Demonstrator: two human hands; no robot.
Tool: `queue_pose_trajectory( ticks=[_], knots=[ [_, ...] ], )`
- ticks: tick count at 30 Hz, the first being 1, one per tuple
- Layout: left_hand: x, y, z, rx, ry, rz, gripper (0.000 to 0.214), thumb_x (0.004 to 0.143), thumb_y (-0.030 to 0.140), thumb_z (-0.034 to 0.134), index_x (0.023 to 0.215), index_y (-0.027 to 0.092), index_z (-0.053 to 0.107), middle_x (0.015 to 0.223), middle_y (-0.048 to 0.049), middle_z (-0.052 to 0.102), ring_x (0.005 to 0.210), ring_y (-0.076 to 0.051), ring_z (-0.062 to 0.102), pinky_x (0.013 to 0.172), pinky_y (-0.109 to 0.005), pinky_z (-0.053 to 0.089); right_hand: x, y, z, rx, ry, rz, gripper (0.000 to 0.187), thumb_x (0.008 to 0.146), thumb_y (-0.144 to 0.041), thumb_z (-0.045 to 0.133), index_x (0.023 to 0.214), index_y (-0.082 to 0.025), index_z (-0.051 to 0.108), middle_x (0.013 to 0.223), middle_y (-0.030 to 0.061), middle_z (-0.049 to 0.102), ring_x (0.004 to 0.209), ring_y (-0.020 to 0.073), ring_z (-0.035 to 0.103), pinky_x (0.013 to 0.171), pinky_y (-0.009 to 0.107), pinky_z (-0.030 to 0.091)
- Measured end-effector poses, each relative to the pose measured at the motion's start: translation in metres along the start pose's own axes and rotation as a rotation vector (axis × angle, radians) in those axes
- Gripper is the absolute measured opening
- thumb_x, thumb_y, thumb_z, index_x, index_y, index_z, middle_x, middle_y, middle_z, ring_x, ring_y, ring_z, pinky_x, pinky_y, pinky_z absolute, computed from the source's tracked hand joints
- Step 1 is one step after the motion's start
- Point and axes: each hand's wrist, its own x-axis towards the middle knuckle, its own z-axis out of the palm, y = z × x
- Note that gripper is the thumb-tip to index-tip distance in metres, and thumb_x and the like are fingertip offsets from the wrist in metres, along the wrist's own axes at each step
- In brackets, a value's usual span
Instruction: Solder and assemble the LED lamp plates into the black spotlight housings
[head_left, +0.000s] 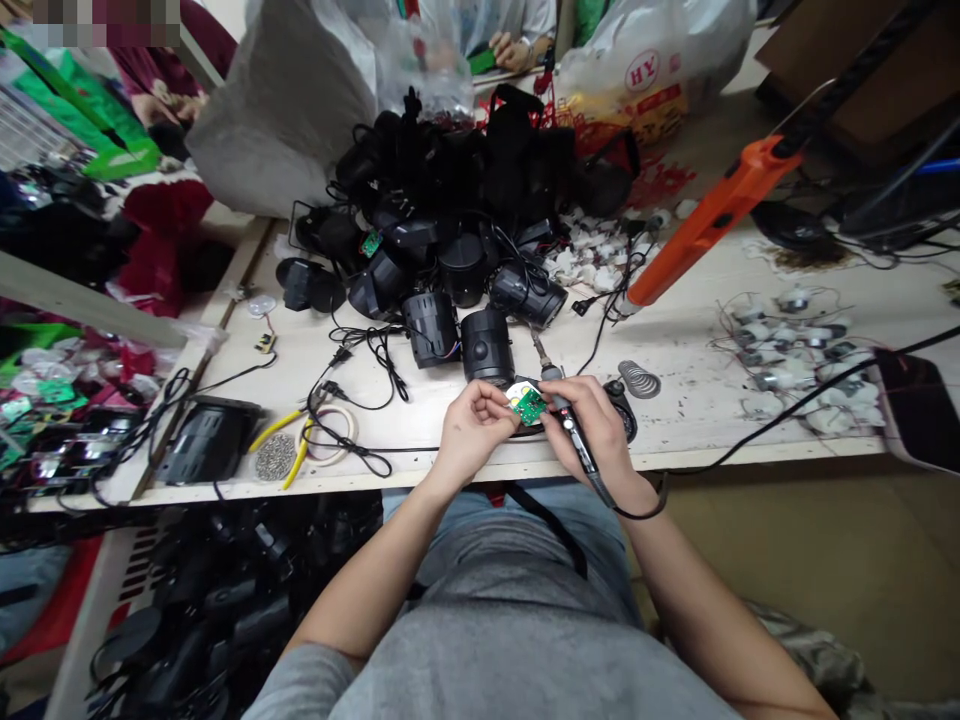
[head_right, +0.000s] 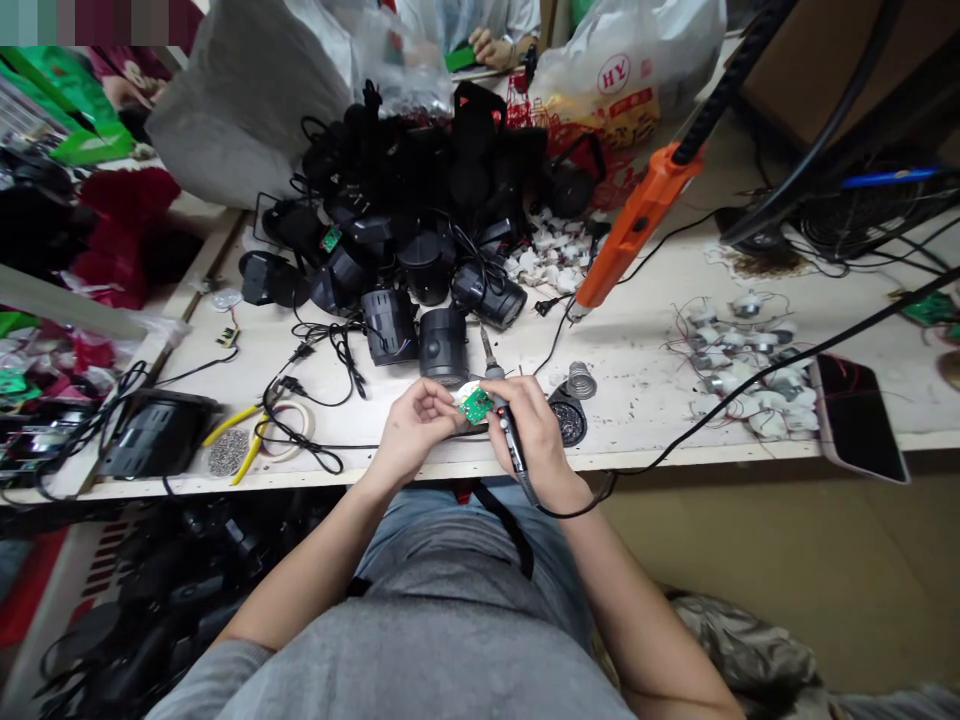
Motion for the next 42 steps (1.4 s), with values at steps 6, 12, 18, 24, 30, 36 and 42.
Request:
queue_pose_trajectory(
  ticks=[6,12,18,24,30,36,42],
  knots=[
    [-0.003,0.003,-0.001,-0.001,-0.038,-0.003,0.031,0.058,0.018,0.079,0.078,0.019,0.056,0.065,0.0047,0.063,0.061,-0.008,0.059,0.063,-0.020,0.050,0.000,0.000,0.001,0.002,0.018,-0.005,0.038,0.090,-0.010,0.059,0.125,-0.022,0.057,0.106,0.0077,0.062,0.095,0.0190,0.064,0.081,0.034,0.056],
    [-0.004,0.005,0.000,0.002,-0.055,-0.038,0.030,0.057,0.017,0.079,0.077,0.018,0.056,0.059,0.0065,0.062,0.056,-0.007,0.056,0.062,-0.020,0.047,0.000,-0.002,0.004,-0.042,-0.002,-0.038,0.038,0.090,-0.011,0.059,0.127,-0.022,0.056,0.106,0.0088,0.061,0.098,0.0205,0.063,0.083,0.036,0.057],
    [-0.004,0.010,0.002,-0.001,-0.073,-0.085,0.029,0.055,0.016,0.077,0.076,0.018,0.056,0.056,0.0073,0.061,0.054,-0.007,0.055,0.062,-0.019,0.044,0.001,-0.003,0.006,-0.027,0.004,-0.018,0.039,0.091,-0.011,0.060,0.127,-0.022,0.056,0.105,0.0086,0.060,0.096,0.0194,0.063,0.082,0.034,0.057],
    [-0.005,0.012,0.001,0.033,-0.076,-0.088,0.028,0.055,0.017,0.075,0.077,0.017,0.057,0.055,0.0083,0.059,0.053,-0.006,0.052,0.061,-0.019,0.042,0.002,-0.002,0.011,-0.014,0.005,0.005,0.036,0.092,-0.013,0.060,0.126,-0.024,0.057,0.104,0.0079,0.060,0.095,0.0191,0.063,0.081,0.034,0.057],
    [-0.004,0.012,0.001,0.049,-0.043,-0.088,0.030,0.054,0.019,0.075,0.078,0.018,0.057,0.053,0.0086,0.058,0.051,-0.007,0.051,0.060,-0.020,0.040,0.005,-0.004,0.015,0.003,0.024,0.018,0.035,0.092,-0.012,0.061,0.125,-0.023,0.057,0.104,0.0079,0.060,0.094,0.0179,0.063,0.081,0.032,0.057],
    [-0.003,0.012,0.001,0.016,-0.037,-0.111,0.031,0.052,0.018,0.075,0.078,0.018,0.057,0.051,0.0088,0.058,0.049,-0.007,0.050,0.060,-0.020,0.041,0.004,-0.003,0.016,-0.007,0.030,0.008,0.036,0.092,-0.012,0.061,0.126,-0.023,0.057,0.105,0.0083,0.060,0.096,0.0187,0.063,0.082,0.033,0.057],
    [-0.003,0.010,0.000,-0.019,-0.069,-0.104,0.029,0.054,0.017,0.075,0.077,0.017,0.058,0.051,0.0091,0.055,0.049,-0.006,0.047,0.057,-0.019,0.037,0.003,-0.004,0.016,-0.016,0.022,0.002,0.037,0.092,-0.012,0.061,0.127,-0.022,0.057,0.107,0.0086,0.059,0.097,0.0184,0.064,0.082,0.032,0.058]
  ],
)
